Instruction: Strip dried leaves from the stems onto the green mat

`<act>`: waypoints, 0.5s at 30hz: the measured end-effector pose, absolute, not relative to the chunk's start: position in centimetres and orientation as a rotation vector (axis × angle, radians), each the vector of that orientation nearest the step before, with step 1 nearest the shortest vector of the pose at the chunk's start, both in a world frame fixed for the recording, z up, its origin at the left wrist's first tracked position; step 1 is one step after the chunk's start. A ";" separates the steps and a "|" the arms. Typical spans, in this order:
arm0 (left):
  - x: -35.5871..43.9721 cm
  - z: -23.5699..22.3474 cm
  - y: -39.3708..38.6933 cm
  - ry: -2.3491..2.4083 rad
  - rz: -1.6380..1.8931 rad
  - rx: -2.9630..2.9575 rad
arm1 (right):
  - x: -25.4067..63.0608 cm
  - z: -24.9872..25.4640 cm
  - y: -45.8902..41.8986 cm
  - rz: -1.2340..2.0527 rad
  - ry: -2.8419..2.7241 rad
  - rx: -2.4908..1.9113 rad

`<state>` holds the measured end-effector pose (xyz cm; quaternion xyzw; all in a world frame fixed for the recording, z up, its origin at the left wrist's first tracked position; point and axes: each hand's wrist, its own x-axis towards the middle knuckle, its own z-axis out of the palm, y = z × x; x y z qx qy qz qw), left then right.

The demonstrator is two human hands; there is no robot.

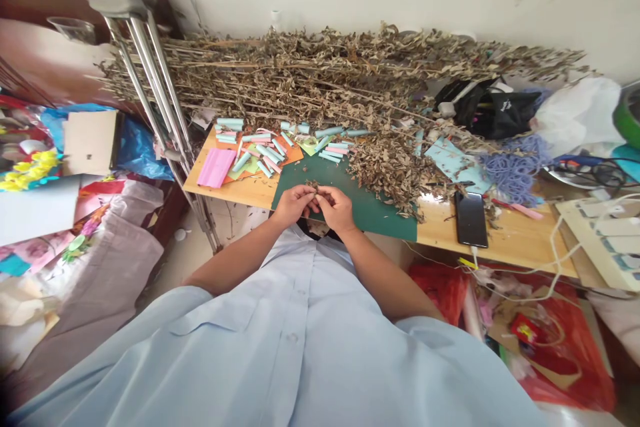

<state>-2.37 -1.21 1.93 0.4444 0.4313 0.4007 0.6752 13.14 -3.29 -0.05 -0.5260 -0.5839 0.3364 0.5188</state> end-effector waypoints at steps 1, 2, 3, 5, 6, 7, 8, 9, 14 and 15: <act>-2.4 1.9 -1.2 0.962 0.903 1.001 | 13.2 -0.1 -3.3 0.802 -1.414 -1.261; -2.4 1.8 -1.2 0.950 0.904 1.002 | 13.2 0.0 -3.2 0.784 -1.439 -1.255; -2.4 1.8 -1.1 0.939 0.905 1.003 | 13.3 0.0 -3.2 0.760 -1.469 -1.247; -2.4 1.7 -1.1 0.928 0.906 0.999 | 13.4 0.1 -3.1 0.718 -1.502 -1.232; -2.4 1.7 -1.1 0.928 0.907 0.994 | 13.4 0.2 -3.1 0.709 -1.501 -1.228; -2.4 1.8 -1.1 0.931 0.906 0.990 | 13.4 0.2 -3.2 0.707 -1.495 -1.228; -2.4 1.8 -1.0 0.935 0.906 0.986 | 13.4 0.2 -3.2 0.714 -1.488 -1.232; -2.4 1.9 -1.0 0.938 0.908 0.984 | 13.4 0.2 -3.2 0.729 -1.482 -1.240; -2.4 1.9 -1.0 0.962 0.910 0.989 | 13.3 0.1 -3.4 0.799 -1.459 -1.298; -2.4 1.9 -1.0 0.970 0.912 0.989 | 13.3 0.1 -3.4 0.794 -1.454 -1.305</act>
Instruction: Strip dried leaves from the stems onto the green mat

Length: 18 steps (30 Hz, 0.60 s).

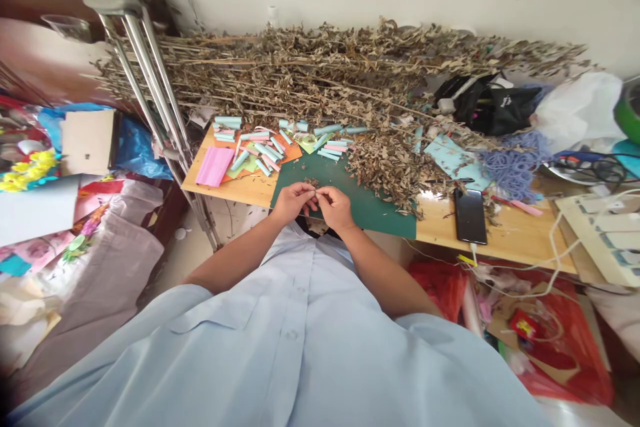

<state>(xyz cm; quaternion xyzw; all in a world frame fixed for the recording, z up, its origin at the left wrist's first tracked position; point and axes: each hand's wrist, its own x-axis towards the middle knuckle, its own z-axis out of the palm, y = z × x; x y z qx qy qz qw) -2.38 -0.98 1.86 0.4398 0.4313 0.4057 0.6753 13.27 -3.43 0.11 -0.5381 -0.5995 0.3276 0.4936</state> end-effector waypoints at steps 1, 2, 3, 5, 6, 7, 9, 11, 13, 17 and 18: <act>-2.4 1.8 -1.0 0.976 0.913 0.991 | 13.2 0.1 -3.4 0.785 -1.450 -1.310; -2.5 1.8 -1.0 0.978 0.913 0.994 | 13.2 0.1 -3.4 0.771 -1.446 -1.314; -2.5 1.8 -1.0 0.974 0.913 0.993 | 13.2 0.1 -3.4 0.758 -1.444 -1.316; -2.6 1.9 -1.0 0.957 0.915 0.976 | 13.2 0.1 -3.4 0.739 -1.450 -1.321; -2.7 1.9 -1.0 0.950 0.917 0.965 | 13.2 0.1 -3.4 0.734 -1.456 -1.324; -2.7 2.0 -1.0 0.947 0.917 0.956 | 13.2 0.1 -3.4 0.730 -1.461 -1.327; -2.8 2.0 -1.0 0.953 0.916 0.951 | 13.2 0.1 -3.4 0.725 -1.469 -1.327; -2.7 2.0 -1.0 0.967 0.913 0.957 | 13.3 0.1 -3.4 0.729 -1.477 -1.321; -2.7 2.0 -1.0 0.978 0.921 0.951 | 13.4 0.2 -3.4 0.739 -1.485 -1.309; -2.5 1.8 -1.1 0.972 0.969 0.933 | 13.5 0.5 -3.5 0.745 -1.501 -1.272; -2.5 1.7 -1.1 0.968 0.983 0.933 | 13.5 0.6 -3.5 0.746 -1.503 -1.259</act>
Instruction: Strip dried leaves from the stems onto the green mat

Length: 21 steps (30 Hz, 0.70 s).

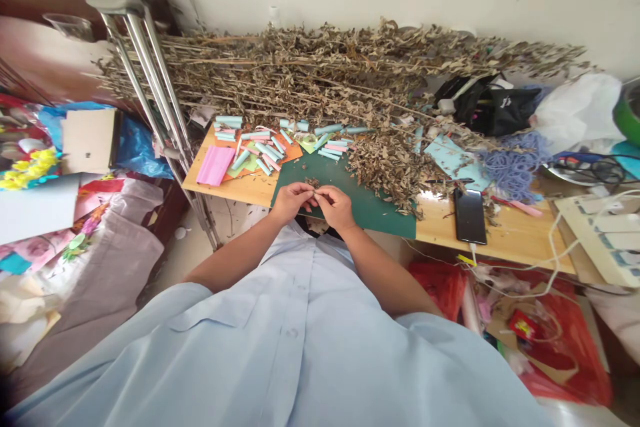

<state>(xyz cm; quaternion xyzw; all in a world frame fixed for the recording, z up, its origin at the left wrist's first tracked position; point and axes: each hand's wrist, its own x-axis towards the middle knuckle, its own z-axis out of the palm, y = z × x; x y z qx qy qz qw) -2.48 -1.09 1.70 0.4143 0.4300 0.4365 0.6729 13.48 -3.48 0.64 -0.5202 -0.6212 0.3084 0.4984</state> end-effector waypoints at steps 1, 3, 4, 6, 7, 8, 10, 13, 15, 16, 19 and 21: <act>-2.4 1.6 -1.1 0.967 0.994 0.935 | 13.5 0.7 -3.5 0.748 -1.507 -1.245; -2.4 1.5 -1.2 0.978 1.005 0.947 | 13.5 0.8 -3.4 0.741 -1.513 -1.224; -2.3 1.4 -1.2 0.988 1.007 0.953 | 13.5 0.7 -3.4 0.732 -1.517 -1.221; -2.3 1.3 -1.3 1.009 1.010 0.961 | 13.4 0.6 -3.4 0.709 -1.524 -1.235; -2.3 1.2 -1.3 1.015 1.011 0.964 | 13.4 0.6 -3.3 0.700 -1.526 -1.250; -2.2 1.2 -1.3 1.017 1.009 0.966 | 13.4 0.5 -3.3 0.695 -1.527 -1.266; -2.2 1.2 -1.3 1.013 0.993 0.972 | 13.3 0.3 -3.3 0.700 -1.515 -1.290; -2.3 1.3 -1.3 1.004 0.969 0.972 | 13.2 0.1 -3.4 0.726 -1.450 -1.315; -2.2 1.3 -1.2 1.004 0.963 0.965 | 13.1 0.1 -3.5 0.747 -1.399 -1.337; -2.2 1.4 -1.2 1.007 0.960 0.960 | 13.1 0.1 -3.5 0.757 -1.377 -1.345; -2.2 1.6 -1.1 1.007 0.935 0.946 | 13.0 0.1 -3.5 0.792 -1.338 -1.330; -2.1 1.6 -1.1 1.003 0.909 0.959 | 13.0 0.1 -3.5 0.818 -1.326 -1.311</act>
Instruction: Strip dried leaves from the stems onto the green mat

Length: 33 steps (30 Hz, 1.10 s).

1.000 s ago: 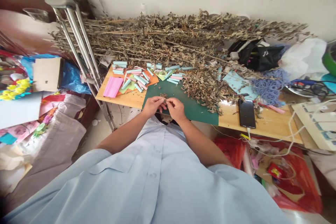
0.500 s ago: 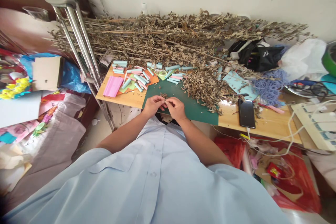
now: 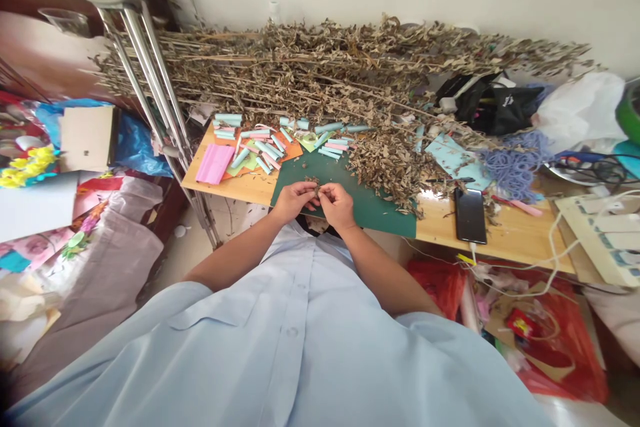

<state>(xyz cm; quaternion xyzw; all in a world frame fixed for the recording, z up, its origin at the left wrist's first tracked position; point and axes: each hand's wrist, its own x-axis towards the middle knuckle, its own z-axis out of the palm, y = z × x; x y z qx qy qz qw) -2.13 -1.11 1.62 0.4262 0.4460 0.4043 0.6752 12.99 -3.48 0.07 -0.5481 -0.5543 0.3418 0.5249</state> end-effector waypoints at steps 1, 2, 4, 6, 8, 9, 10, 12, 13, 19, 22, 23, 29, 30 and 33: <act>-2.1 1.6 -1.1 1.004 0.897 0.973 | 13.0 0.0 -3.5 0.831 -1.325 -1.305; -2.1 1.6 -1.1 1.007 0.887 0.990 | 13.0 -0.1 -3.5 0.843 -1.323 -1.301; -2.1 1.4 -1.2 1.020 0.886 1.019 | 13.0 -0.3 -3.5 0.868 -1.316 -1.287; -2.1 1.2 -1.2 1.028 0.899 1.034 | 13.0 -0.4 -3.5 0.900 -1.300 -1.266; -2.1 1.0 -1.3 1.029 0.910 1.037 | 13.0 -0.4 -3.4 0.940 -1.280 -1.251; -2.1 1.0 -1.3 1.028 0.910 1.035 | 13.0 -0.3 -3.4 0.959 -1.267 -1.247; -2.1 1.0 -1.3 1.030 0.909 1.030 | 13.1 -0.2 -3.3 0.972 -1.251 -1.248; -2.1 1.0 -1.3 1.050 0.908 1.010 | 13.2 -0.1 -3.1 0.982 -1.204 -1.260; -2.1 1.1 -1.3 1.064 0.910 0.997 | 13.2 0.0 -3.0 0.980 -1.180 -1.270; -1.9 1.5 -1.3 1.068 0.917 0.982 | 13.2 -0.3 -2.5 0.923 -1.179 -1.311; -1.9 1.7 -1.3 1.045 0.909 1.001 | 13.1 -0.4 -2.7 0.912 -1.234 -1.294; -1.9 1.8 -1.3 1.040 0.904 1.004 | 13.1 -0.3 -2.8 0.908 -1.258 -1.293; -2.0 2.0 -1.3 1.013 0.883 1.022 | 13.1 0.0 -3.0 0.898 -1.297 -1.284; -2.1 2.0 -1.3 1.007 0.878 1.031 | 13.2 -0.1 -3.0 0.906 -1.291 -1.276; -2.1 1.9 -1.3 0.989 0.872 1.057 | 13.2 -0.2 -2.9 0.949 -1.274 -1.259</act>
